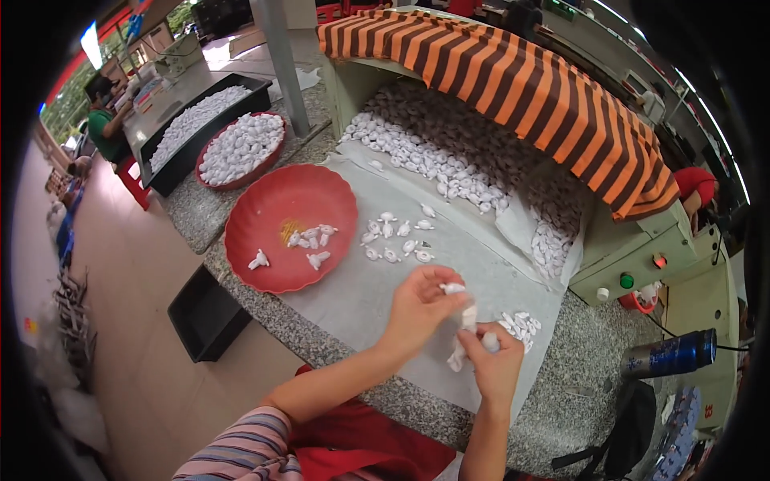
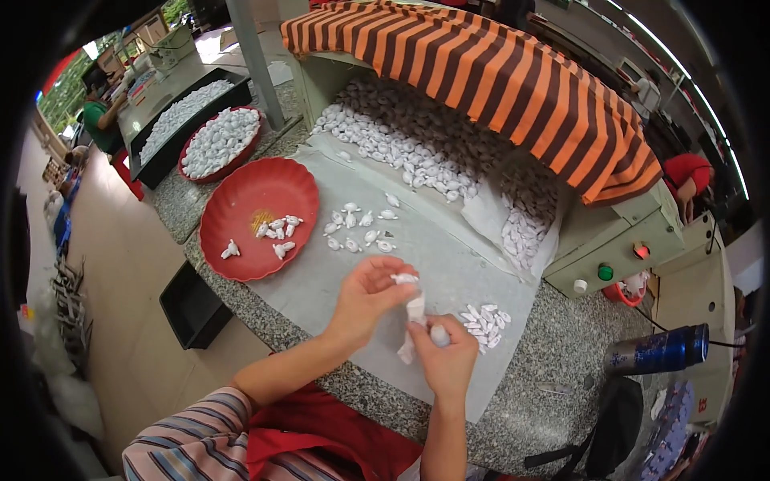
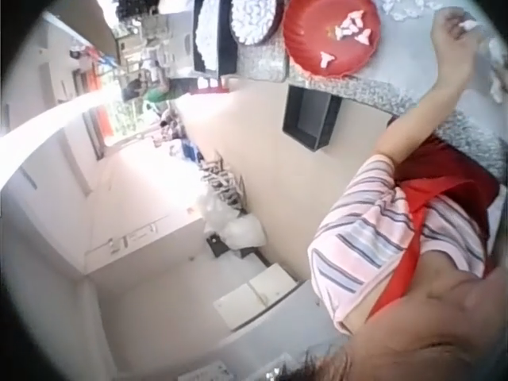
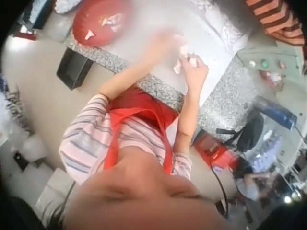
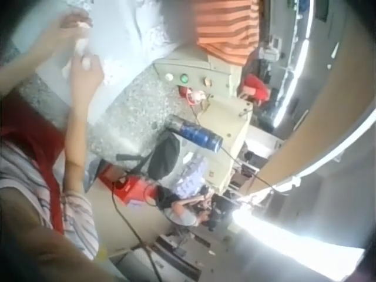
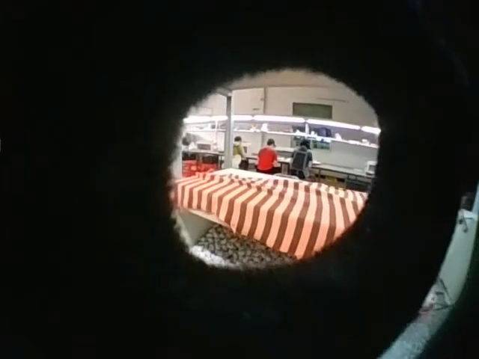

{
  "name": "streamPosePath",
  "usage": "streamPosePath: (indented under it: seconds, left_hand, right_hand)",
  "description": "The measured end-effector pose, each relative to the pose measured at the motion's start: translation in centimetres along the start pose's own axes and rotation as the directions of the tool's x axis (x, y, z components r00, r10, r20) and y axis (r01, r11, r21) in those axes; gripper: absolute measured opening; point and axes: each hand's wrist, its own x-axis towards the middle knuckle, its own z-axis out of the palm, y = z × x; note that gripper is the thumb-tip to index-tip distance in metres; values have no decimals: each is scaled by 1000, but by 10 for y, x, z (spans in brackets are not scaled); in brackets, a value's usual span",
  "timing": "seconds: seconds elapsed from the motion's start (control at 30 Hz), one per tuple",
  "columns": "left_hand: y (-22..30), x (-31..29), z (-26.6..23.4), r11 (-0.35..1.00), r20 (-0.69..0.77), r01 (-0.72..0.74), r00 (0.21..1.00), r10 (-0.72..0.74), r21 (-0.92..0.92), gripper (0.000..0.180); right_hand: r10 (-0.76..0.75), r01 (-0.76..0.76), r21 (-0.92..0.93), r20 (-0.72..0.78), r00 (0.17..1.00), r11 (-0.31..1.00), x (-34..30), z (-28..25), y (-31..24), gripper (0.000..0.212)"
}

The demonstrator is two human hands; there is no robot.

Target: Apply glue to small white plastic components and place them into a red dish.

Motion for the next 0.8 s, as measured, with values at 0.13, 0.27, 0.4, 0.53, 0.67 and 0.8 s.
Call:
streamPosePath:
  seconds: [0.13,0.27,0.4,0.53,0.67,0.8]
  left_hand:
    - [49,34,-81,322,62,-314,796,603,893,29]
    - [81,39,-131,128,-207,166,873,442,978,27]
    - [52,47,-99,-108,242,-227,722,648,968,28]
    - [14,55,-56,-11,448,-481,807,384,877,30]
    - [-4,72,-51,-185,558,-527,764,323,829,32]
    - [3,49,-27,820,315,-114,945,-84,561,23]
  right_hand:
    - [-20,-48,-98,-590,807,994,11,-67,21,20]
    - [-175,-203,-355,-787,591,912,5,-130,58,28]
    - [-67,44,-50,-768,637,998,9,-128,74,36]
    - [96,30,242,-492,865,970,11,-75,22,39]
    - [38,86,280,-408,912,956,12,-55,20,39]
    - [-35,172,370,-350,936,913,6,-38,6,35]
